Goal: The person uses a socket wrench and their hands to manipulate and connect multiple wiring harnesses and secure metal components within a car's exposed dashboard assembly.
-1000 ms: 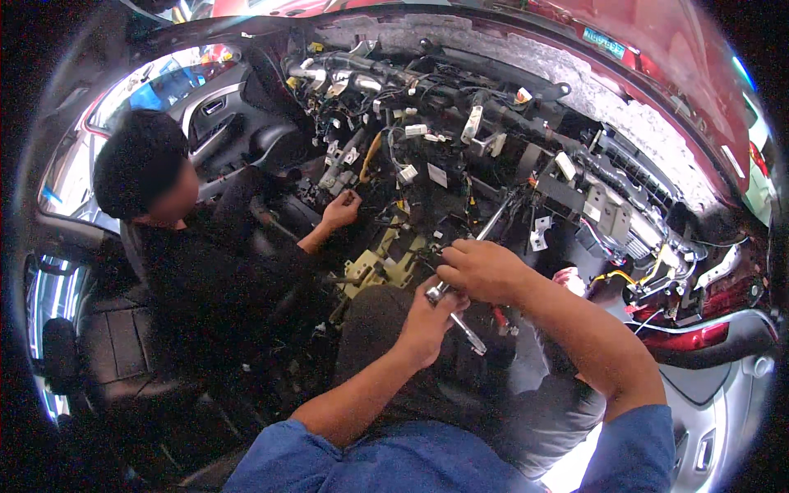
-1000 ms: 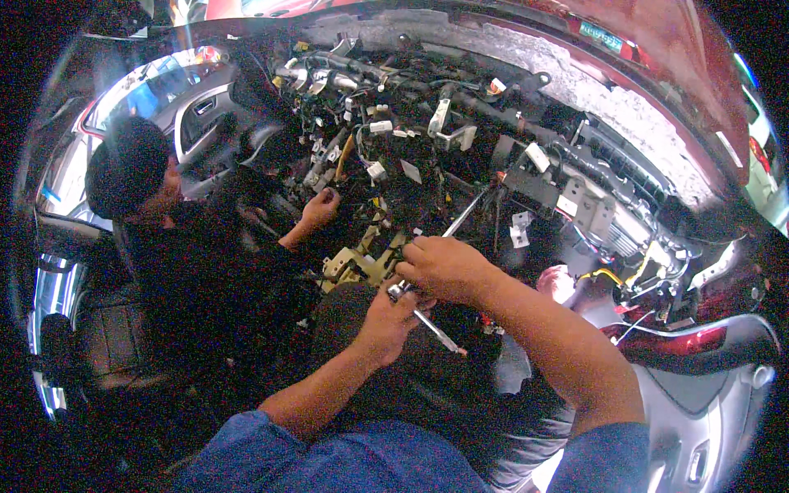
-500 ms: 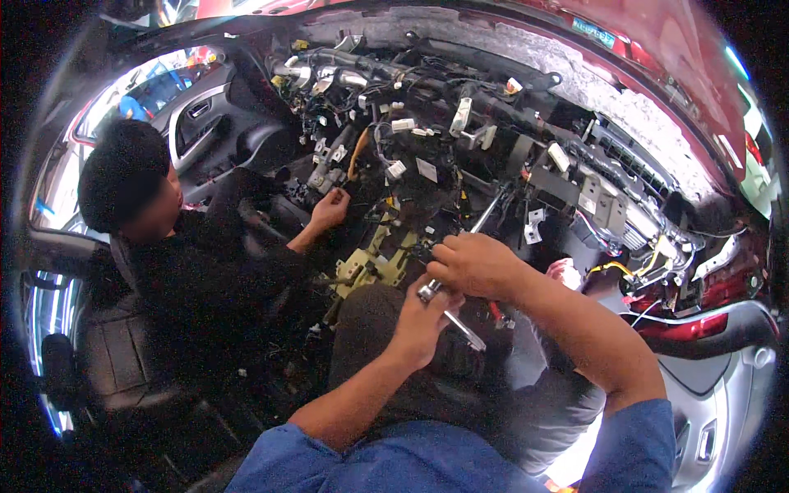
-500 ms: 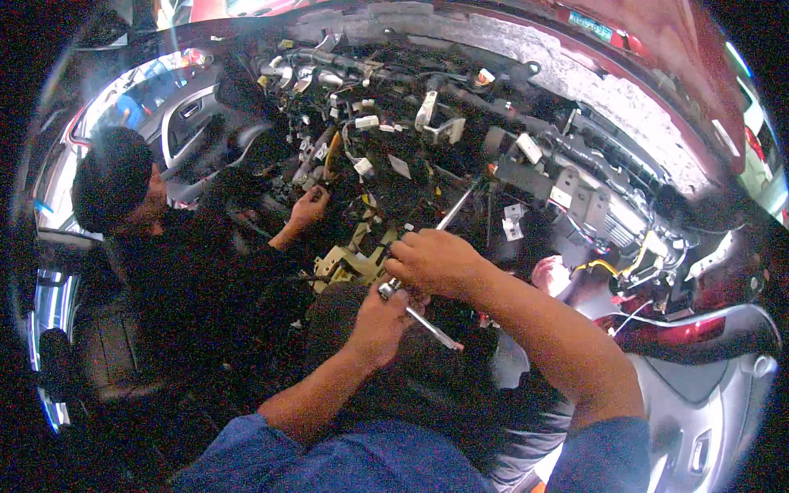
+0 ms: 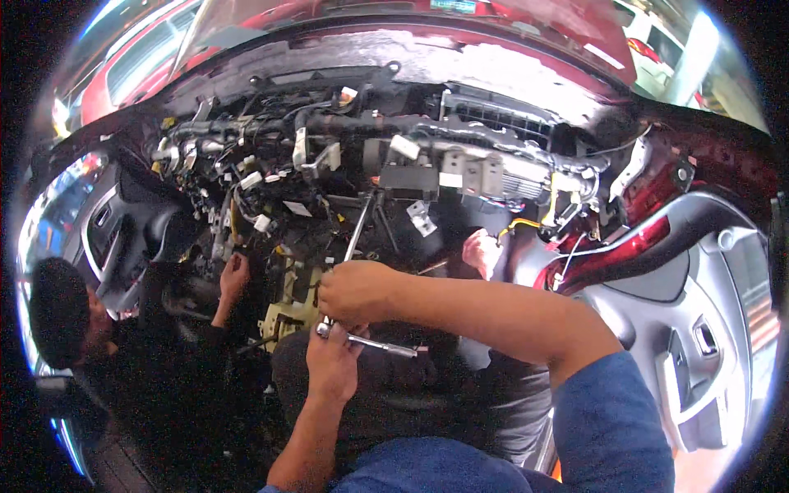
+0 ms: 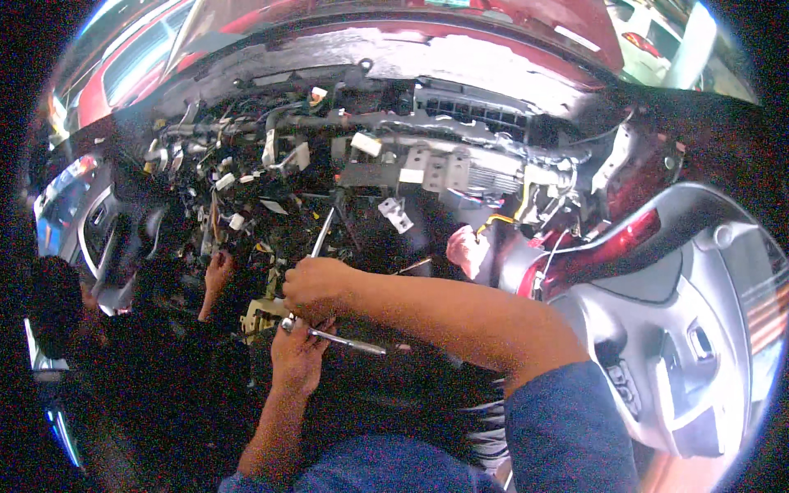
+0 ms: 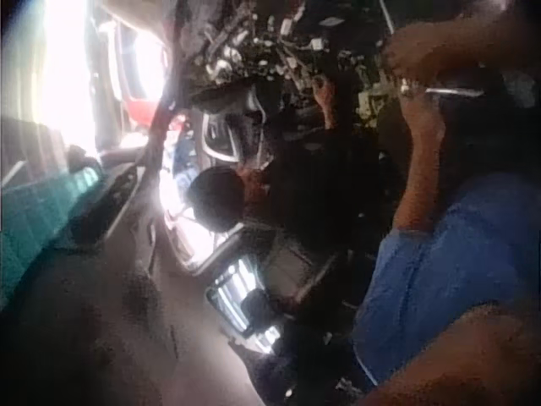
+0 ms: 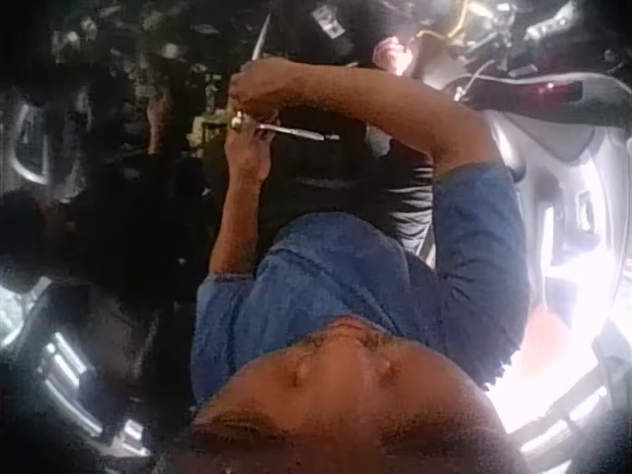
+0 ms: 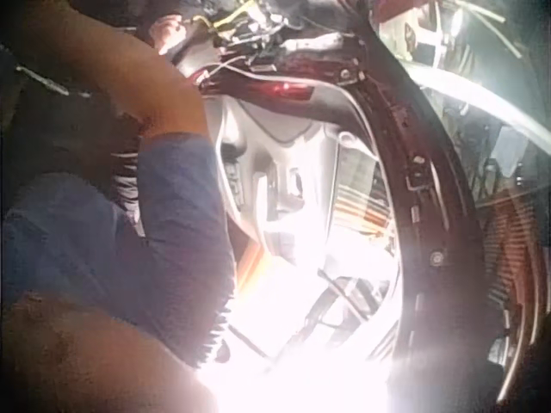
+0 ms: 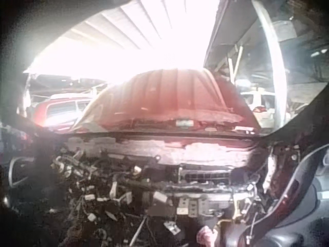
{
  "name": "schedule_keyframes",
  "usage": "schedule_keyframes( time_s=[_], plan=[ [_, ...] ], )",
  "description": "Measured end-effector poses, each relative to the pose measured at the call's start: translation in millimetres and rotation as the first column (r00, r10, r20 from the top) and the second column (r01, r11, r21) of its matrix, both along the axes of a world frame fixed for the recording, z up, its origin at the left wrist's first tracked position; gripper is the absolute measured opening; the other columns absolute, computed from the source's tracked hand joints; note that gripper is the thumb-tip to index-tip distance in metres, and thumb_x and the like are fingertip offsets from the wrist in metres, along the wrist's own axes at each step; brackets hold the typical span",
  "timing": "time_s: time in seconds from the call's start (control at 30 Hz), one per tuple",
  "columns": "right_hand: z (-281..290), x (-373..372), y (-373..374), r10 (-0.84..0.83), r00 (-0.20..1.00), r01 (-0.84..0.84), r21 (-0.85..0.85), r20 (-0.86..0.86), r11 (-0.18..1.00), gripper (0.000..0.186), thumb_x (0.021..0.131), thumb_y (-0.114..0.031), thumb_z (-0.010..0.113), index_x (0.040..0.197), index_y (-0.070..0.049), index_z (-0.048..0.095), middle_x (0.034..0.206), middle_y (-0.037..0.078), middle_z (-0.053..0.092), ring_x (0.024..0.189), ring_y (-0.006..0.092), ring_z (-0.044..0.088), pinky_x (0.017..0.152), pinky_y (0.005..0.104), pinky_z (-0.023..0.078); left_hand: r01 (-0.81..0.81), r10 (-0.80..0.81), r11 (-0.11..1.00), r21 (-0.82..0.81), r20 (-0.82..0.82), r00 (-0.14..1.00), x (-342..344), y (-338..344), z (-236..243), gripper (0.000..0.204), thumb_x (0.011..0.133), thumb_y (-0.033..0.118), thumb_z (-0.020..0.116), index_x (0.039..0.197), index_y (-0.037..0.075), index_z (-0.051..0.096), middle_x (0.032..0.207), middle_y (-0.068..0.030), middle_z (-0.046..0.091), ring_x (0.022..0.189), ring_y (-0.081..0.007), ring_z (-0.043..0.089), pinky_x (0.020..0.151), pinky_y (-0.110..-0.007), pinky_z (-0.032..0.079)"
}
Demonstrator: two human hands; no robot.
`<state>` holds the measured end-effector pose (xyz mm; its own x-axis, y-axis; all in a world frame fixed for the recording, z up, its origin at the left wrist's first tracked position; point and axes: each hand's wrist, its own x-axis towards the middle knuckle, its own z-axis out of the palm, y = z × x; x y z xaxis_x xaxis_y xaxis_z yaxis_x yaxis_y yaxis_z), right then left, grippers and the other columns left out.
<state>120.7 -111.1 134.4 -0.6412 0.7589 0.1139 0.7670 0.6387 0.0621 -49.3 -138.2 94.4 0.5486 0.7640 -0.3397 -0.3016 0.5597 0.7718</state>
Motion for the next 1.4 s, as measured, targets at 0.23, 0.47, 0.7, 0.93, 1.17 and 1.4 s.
schedule_keyframes(
  time_s=[0.23,0.47,0.7,0.93,1.17,1.4],
  plan=[
    [7.3,3.5,-5.9,0.018,0.99,-0.002,0.116,-0.137,0.993,0.017,0.076,-0.024,0.06,0.082,-0.008,0.064,0.088,0.006,0.061,0.087,0.0239,0.061,0.071,0.0359,0.053,0.032,-0.032,0.999,0.018,0.016,0.999,-1.5,2.3,2.1,0.034,0.096,0.018,0.055,0.125,0.009,0.04,0.118,-0.0089,0.055,0.106,-0.0258,0.058,0.092,-0.046,0.046],
    [0.3,-1.3,-1.9,-0.009,0.991,0.01,0.008,-0.131,1.0,0.017,0.077,-0.025,0.06,0.081,-0.009,0.063,0.087,0.008,0.061,0.082,0.0246,0.063,0.07,0.0383,0.053,0.025,-0.025,0.998,0.059,0.0,1.0,-3.6,0.3,5.9,0.035,0.096,0.022,0.056,0.124,0.008,0.042,0.117,-0.0098,0.057,0.106,-0.0264,0.059,0.091,-0.045,0.048],
    [-6.0,3.6,-3.5,0.066,0.971,-0.017,0.207,-0.231,0.978,0.015,0.077,-0.022,0.059,0.079,-0.007,0.064,0.084,0.008,0.061,0.084,0.0247,0.063,0.07,0.0378,0.054,0.047,-0.046,0.996,0.071,-0.019,0.999,-3.3,4.2,7.1,0.036,0.096,0.024,0.056,0.125,0.007,0.043,0.114,-0.0101,0.06,0.105,-0.026,0.061,0.089,-0.044,0.05],
    [-3.0,4.5,-8.4,-0.052,0.985,0.044,-0.057,-0.162,0.997,0.017,0.077,-0.021,0.06,0.082,-0.006,0.065,0.086,0.009,0.061,0.087,0.026,0.063,0.075,0.0375,0.054,0.039,-0.036,0.998,0.044,-0.087,0.996,1.1,-4.8,4.7,0.034,0.096,0.024,0.057,0.123,0.007,0.046,0.113,-0.0098,0.061,0.103,-0.0262,0.062,0.088,-0.043,0.051],
    [5.0,4.3,-12.8,-0.025,0.97,0.038,0.052,-0.241,0.998,0.02,0.078,-0.019,0.06,0.094,-0.006,0.061,0.097,0.01,0.059,0.091,0.0276,0.062,0.074,0.0381,0.055,0.128,-0.109,0.978,-0.167,0.12,0.987,-4.9,9.0,11.7,0.034,0.093,0.02,0.059,0.122,0.007,0.047,0.109,-0.0111,0.062,0.102,-0.0273,0.063,0.088,-0.044,0.052],
    [20.0,49.5,-78.3,-0.293,0.648,0.406,-0.006,-0.703,0.914,0.022,0.078,-0.017,0.071,0.097,-0.008,0.064,0.093,0.01,0.063,0.087,0.0326,0.062,0.072,0.0419,0.052,0.134,-0.024,0.967,0.217,-0.444,0.896,4.4,-1.3,-0.3,0.032,0.087,0.002,0.059,0.113,0.004,0.04,0.095,-0.0157,0.062,0.085,-0.0272,0.067,0.067,-0.037,0.06]
  ],
)
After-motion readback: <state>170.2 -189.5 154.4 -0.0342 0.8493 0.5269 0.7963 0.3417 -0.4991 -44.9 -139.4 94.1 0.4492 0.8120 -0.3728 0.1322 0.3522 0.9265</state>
